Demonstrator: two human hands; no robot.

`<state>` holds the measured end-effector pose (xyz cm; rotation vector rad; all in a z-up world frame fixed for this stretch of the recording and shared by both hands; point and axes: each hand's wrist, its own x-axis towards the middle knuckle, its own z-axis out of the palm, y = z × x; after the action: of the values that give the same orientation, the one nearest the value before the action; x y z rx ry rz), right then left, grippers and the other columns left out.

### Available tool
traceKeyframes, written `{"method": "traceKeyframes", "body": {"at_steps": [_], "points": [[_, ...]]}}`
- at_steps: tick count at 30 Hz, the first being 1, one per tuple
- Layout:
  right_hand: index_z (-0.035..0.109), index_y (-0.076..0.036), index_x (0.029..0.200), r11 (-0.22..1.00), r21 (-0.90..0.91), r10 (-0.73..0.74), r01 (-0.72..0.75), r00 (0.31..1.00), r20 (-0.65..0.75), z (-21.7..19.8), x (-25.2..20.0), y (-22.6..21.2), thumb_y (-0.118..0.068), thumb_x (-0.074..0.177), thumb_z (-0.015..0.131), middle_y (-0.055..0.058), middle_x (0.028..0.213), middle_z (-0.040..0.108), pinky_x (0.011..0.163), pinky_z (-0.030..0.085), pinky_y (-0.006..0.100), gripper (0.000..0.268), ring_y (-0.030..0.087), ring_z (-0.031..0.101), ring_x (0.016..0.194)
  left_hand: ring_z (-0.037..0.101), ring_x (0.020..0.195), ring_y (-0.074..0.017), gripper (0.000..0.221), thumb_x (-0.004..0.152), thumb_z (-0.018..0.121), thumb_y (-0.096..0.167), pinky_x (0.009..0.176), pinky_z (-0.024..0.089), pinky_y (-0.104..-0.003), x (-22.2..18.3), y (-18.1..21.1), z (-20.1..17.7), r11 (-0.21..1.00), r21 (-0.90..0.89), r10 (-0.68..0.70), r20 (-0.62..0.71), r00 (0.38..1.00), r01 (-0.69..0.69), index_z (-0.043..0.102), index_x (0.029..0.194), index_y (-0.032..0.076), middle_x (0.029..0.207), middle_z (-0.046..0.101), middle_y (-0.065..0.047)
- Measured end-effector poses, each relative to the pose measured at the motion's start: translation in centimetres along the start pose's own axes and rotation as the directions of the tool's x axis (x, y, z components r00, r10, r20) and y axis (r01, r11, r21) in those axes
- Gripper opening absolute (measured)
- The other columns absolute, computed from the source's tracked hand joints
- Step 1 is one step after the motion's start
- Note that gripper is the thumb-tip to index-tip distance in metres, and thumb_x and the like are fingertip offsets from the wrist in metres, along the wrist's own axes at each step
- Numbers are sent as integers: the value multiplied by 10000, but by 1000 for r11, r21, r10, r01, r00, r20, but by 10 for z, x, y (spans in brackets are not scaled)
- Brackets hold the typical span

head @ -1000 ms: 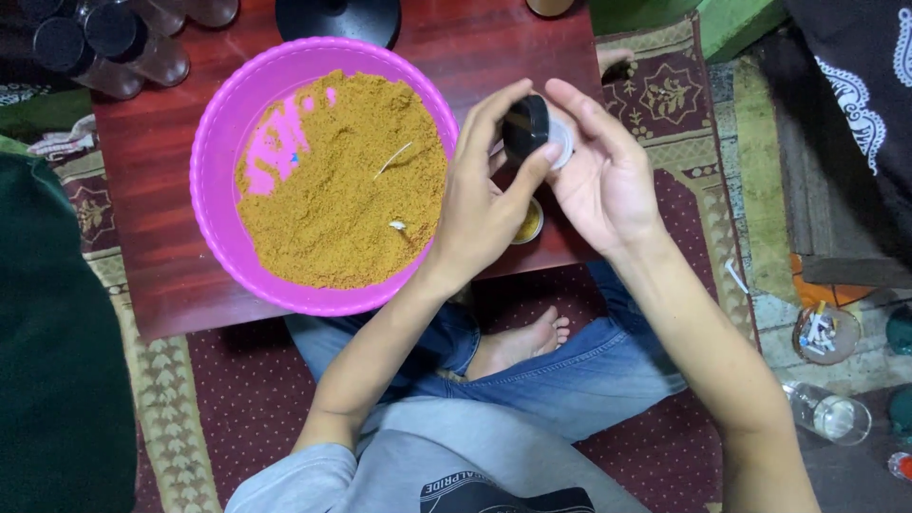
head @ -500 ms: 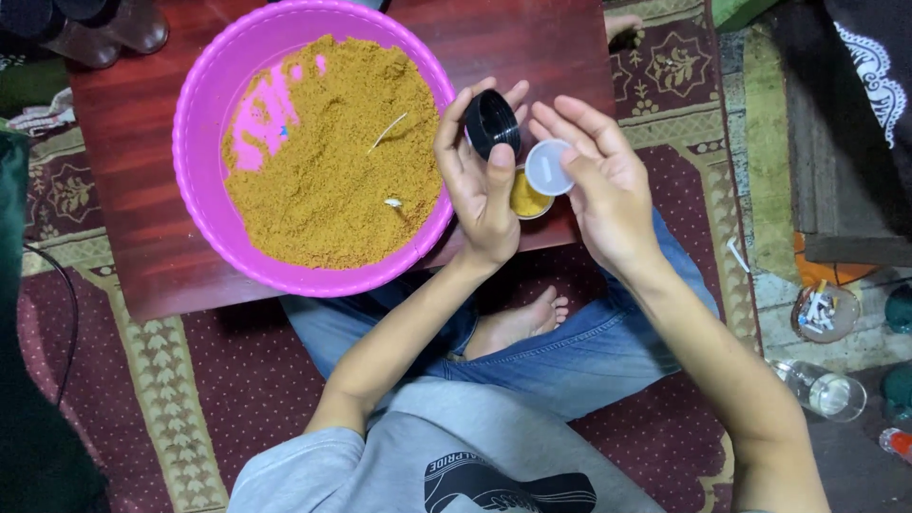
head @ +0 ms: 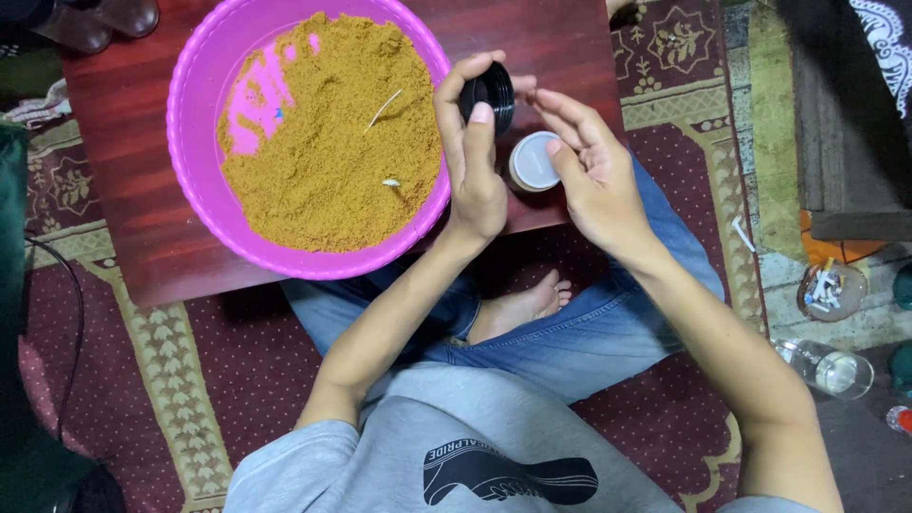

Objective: The person fills small jars with brown powder from a large bowl using a spoon, attaches black caps to the jars, and retrieves thin white sticks from the bowl.

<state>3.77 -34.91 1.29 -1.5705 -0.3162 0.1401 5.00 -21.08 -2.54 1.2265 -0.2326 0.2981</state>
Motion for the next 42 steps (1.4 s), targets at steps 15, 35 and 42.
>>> {"method": "traceKeyframes", "body": {"at_steps": [15,35,42], "points": [[332,-13,1528,969,192,154,-156,988,28,-9,-1,20,13,1008,540,227,1469,529,1088,499,319,560,259,574,1303,596,1307,-238,702,874,497,-200,1220,431,-445,-9,-1,-8,981,156,-133,106,986,115,239,1437,131,1370,542,-181],[235,-20,1555,821,498,315,-280,949,14,-15,9,23,-34,921,600,305,1522,452,1129,470,374,733,275,557,1314,488,1317,-270,629,908,518,-111,1197,410,-437,-16,-4,-6,964,265,-18,86,996,-6,260,1434,119,1399,426,-151],[226,-46,1562,852,491,211,-181,977,-6,-11,10,29,-76,978,619,367,1552,395,1143,479,409,705,334,573,1328,499,1305,-262,618,927,544,-120,1183,412,-412,-20,-10,0,961,275,10,-9,1000,-7,274,1423,128,1413,443,-153]]}}
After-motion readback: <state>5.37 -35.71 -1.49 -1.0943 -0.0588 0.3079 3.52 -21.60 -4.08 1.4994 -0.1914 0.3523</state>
